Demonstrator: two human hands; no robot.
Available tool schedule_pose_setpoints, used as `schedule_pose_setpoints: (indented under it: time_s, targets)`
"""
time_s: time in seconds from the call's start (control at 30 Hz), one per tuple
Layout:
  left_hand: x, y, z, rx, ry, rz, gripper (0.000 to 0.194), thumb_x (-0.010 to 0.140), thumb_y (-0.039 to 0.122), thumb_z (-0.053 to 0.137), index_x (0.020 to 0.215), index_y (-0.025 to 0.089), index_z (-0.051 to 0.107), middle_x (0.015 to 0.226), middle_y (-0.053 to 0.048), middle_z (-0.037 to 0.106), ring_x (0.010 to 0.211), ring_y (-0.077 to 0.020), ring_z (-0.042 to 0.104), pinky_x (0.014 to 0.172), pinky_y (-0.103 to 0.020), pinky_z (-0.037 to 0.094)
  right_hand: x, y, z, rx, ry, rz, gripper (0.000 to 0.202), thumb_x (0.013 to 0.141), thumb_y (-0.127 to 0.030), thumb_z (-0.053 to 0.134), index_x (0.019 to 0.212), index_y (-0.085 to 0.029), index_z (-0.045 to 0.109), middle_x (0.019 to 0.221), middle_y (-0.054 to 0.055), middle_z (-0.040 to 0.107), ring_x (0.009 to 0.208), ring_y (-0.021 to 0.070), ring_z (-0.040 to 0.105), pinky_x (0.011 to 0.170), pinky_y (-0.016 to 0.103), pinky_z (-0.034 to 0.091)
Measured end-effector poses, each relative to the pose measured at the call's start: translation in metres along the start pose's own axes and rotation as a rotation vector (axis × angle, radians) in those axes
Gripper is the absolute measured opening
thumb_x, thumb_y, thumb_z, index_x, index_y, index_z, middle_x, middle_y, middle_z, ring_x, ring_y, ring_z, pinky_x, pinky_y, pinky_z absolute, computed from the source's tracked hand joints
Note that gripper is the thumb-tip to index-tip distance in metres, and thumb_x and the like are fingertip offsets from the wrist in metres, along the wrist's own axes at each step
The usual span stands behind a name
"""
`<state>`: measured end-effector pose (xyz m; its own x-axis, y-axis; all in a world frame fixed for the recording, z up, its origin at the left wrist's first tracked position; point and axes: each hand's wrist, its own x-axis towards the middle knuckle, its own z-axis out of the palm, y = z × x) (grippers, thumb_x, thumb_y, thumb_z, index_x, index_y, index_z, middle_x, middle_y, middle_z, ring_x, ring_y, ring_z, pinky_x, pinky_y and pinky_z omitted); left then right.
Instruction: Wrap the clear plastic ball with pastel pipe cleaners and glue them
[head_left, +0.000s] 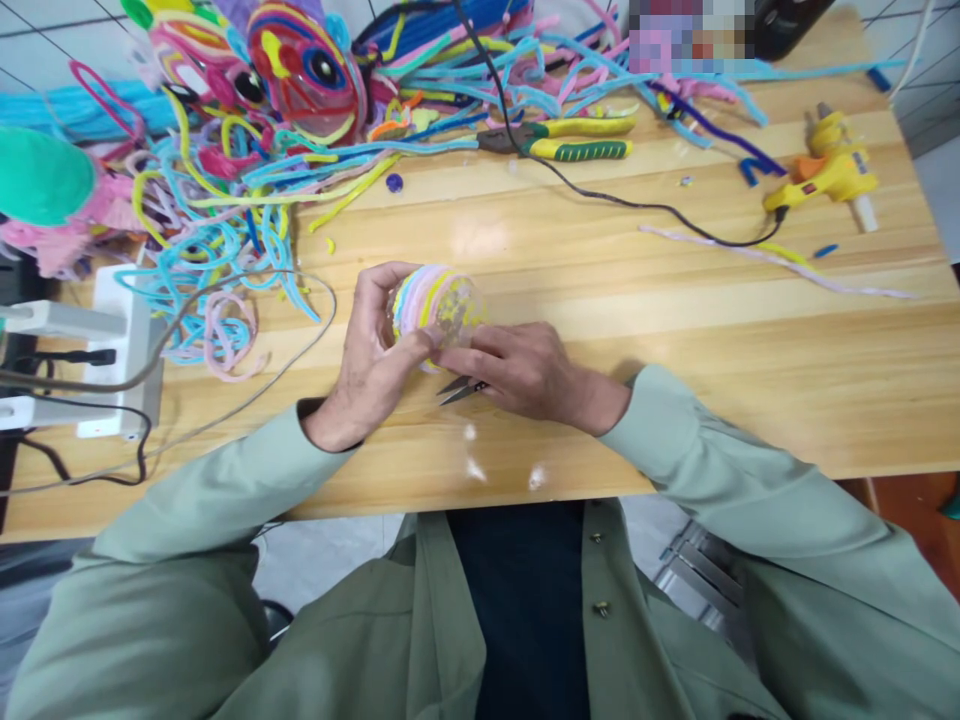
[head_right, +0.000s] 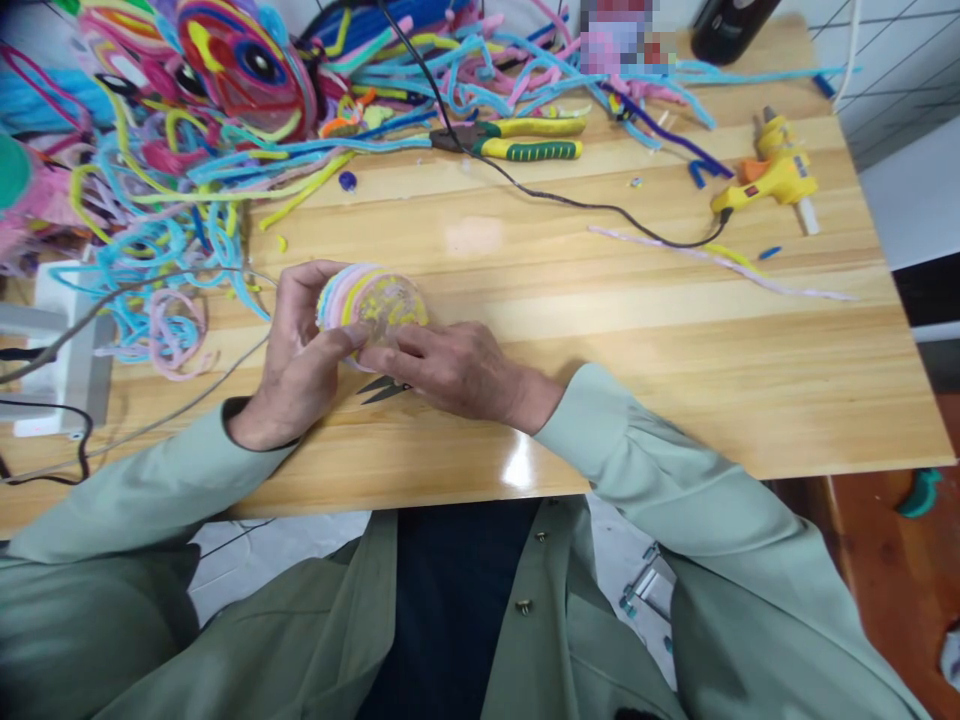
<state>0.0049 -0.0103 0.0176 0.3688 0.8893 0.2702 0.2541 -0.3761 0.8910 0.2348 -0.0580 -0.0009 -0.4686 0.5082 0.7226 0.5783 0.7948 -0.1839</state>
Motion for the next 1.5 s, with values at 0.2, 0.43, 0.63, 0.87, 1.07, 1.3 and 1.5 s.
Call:
schedule_pose_setpoints:
  time_s: [0.2,0.43,0.63,0.87,1.07,1.3,1.5]
  targets:
    - [0.006,0.004,0.001,-0.098,0.016,-0.094,0.068,0.091,0.077,0.083,0.138,0.033,0.059,0.137,-0.002,0.066,0.131,-0.0327,0.065,0.117,-0.055,0.056,0.000,0.006,0.004,0.066,0.032,0.088,0.027,0.111,-0.015,0.056,0.132,-0.026,0.070,0.098,-0.004,0.077,0.079,0.0103,0.068,0.062,0.026,0.039]
    - [0.010,-0.004,0.003,-0.098,0.008,-0.084,0.064,0.095,0.074,0.080,0.138,0.035,0.054,0.139,-0.003,0.066,0.132,-0.0330,0.066,0.109,-0.055,0.059,-0.002,0.009,0.003,0.068,-0.036,0.174,0.036,0.104,-0.015,0.060,0.137,-0.027,0.070,0.104,0.000,0.077,0.085,0.0144,0.069,0.064,0.026,0.042]
    - [0.015,-0.015,0.005,-0.063,0.036,-0.055,0.069,0.093,0.080,0.079,0.134,0.030,0.055,0.133,-0.007,0.066,0.126,-0.0332,0.067,0.107,-0.053,0.060,-0.002,0.012,0.000,0.006,-0.037,0.153,0.034,0.104,-0.017,0.063,0.136,-0.027,0.072,0.105,0.002,0.079,0.084,0.0151,0.070,0.062,0.026,0.043]
    - [0.018,-0.016,0.012,-0.070,0.042,-0.022,0.067,0.095,0.081,0.075,0.131,0.028,0.054,0.128,-0.007,0.065,0.125,-0.0350,0.066,0.106,-0.056,0.060,0.001,0.011,-0.002,-0.008,0.029,0.134,0.027,0.105,-0.018,0.065,0.130,-0.027,0.073,0.100,0.002,0.081,0.078,0.0143,0.071,0.063,0.025,0.050]
    - [0.016,-0.008,0.015,-0.109,0.095,-0.020,0.063,0.094,0.077,0.079,0.127,0.027,0.058,0.124,-0.008,0.065,0.118,-0.0326,0.068,0.107,-0.054,0.061,0.007,0.010,-0.007,0.048,0.082,0.086,0.025,0.104,-0.018,0.072,0.128,-0.026,0.073,0.092,-0.001,0.079,0.075,0.0141,0.071,0.065,0.026,0.053]
    - [0.025,-0.020,0.018,-0.081,0.116,0.035,0.067,0.092,0.082,0.078,0.122,0.025,0.060,0.119,-0.008,0.067,0.116,-0.0328,0.069,0.111,-0.056,0.061,0.008,0.013,-0.005,0.043,0.092,0.181,0.021,0.112,-0.038,0.068,0.129,-0.027,0.070,0.082,-0.004,0.069,0.066,0.0140,0.065,0.060,0.028,0.052]
    - [0.030,-0.024,0.022,-0.067,0.134,0.023,0.054,0.092,0.063,0.085,0.119,0.024,0.060,0.117,-0.007,0.067,0.110,-0.0303,0.065,0.111,-0.054,0.060,0.010,0.012,-0.007,-0.007,0.086,0.113,0.009,0.112,-0.032,0.067,0.118,-0.026,0.070,0.088,0.000,0.076,0.073,0.0156,0.072,0.064,0.029,0.057]
